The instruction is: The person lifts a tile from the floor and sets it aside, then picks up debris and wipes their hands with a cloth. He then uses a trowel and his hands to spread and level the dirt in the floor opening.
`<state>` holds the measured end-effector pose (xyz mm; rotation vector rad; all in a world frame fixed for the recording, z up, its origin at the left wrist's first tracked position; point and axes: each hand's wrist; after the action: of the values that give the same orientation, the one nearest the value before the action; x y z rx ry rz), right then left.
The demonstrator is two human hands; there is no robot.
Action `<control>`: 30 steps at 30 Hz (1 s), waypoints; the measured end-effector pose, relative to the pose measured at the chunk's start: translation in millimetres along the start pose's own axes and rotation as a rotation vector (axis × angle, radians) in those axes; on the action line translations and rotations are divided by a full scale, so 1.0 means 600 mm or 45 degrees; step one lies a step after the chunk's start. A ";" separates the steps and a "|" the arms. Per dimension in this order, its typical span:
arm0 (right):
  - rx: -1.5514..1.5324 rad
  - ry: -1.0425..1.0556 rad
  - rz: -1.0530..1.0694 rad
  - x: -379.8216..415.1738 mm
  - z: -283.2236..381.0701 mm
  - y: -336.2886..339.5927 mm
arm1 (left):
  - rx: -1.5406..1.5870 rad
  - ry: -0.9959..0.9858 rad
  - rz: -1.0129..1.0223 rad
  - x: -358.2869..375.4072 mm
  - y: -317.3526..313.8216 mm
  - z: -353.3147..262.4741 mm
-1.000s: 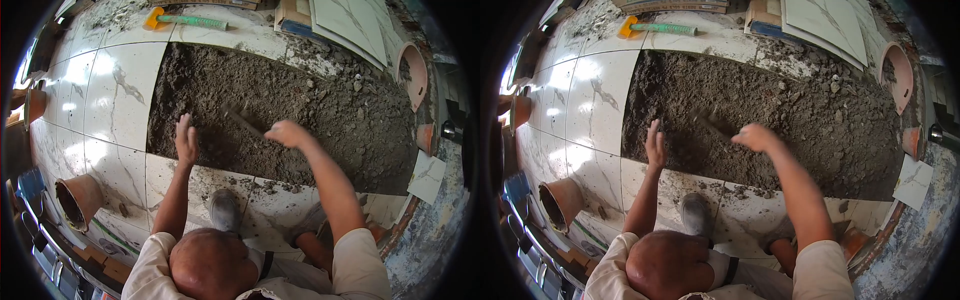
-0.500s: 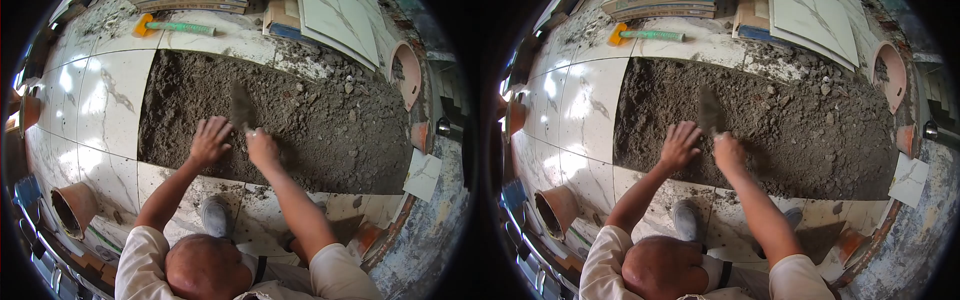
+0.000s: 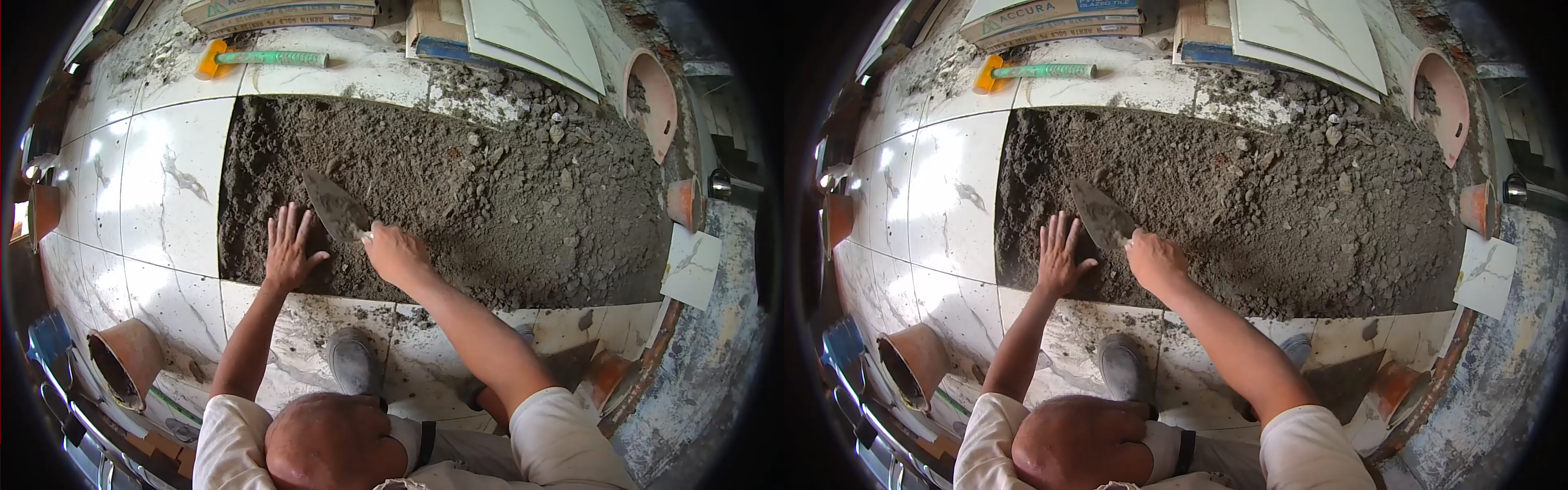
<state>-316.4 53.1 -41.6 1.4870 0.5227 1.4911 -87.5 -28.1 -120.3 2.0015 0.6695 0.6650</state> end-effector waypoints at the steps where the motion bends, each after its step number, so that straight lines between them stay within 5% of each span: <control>1: 0.004 -0.006 -0.001 -0.006 -0.004 0.010 | 0.024 0.010 -0.038 -0.001 -0.002 0.005; 4: -0.619 -0.250 0.339 -0.055 -0.036 0.053 | 0.057 -0.038 -0.054 -0.003 -0.004 0.004; 8: -1.308 -0.371 0.346 -0.067 -0.152 0.018 | 0.081 -0.036 -0.115 -0.010 -0.012 -0.004; 12: -1.354 -0.759 0.037 0.012 -0.220 -0.002 | 0.100 -0.025 -0.132 -0.018 -0.012 -0.026; 16: -0.906 -0.733 0.042 0.063 -0.200 -0.015 | 0.193 -0.075 -0.106 -0.034 -0.023 -0.065; 18: -0.390 -0.515 -0.051 0.054 -0.208 -0.039 | 0.235 -0.091 -0.117 -0.049 -0.032 -0.086; 20: -0.969 -0.841 0.158 0.055 -0.217 -0.012 | 0.260 -0.131 -0.117 -0.056 -0.034 -0.100; 26: -0.336 -0.906 -0.089 0.147 -0.372 0.005 | 0.230 -0.084 -0.152 -0.051 -0.011 -0.077; 30: -0.745 -1.134 -0.356 0.221 -0.500 -0.005 | 0.229 -0.072 -0.272 -0.025 -0.009 -0.047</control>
<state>-573.6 256.3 -25.1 1.3516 -0.2296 0.5675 -118.4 -19.7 -114.9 2.0664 0.9213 0.4321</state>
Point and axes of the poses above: each hand's wrist, its own x-axis away from the middle knuckle, its own y-axis out of the back of the hand, z = x × y, and after that the axes turned 14 degrees about x, right-handed
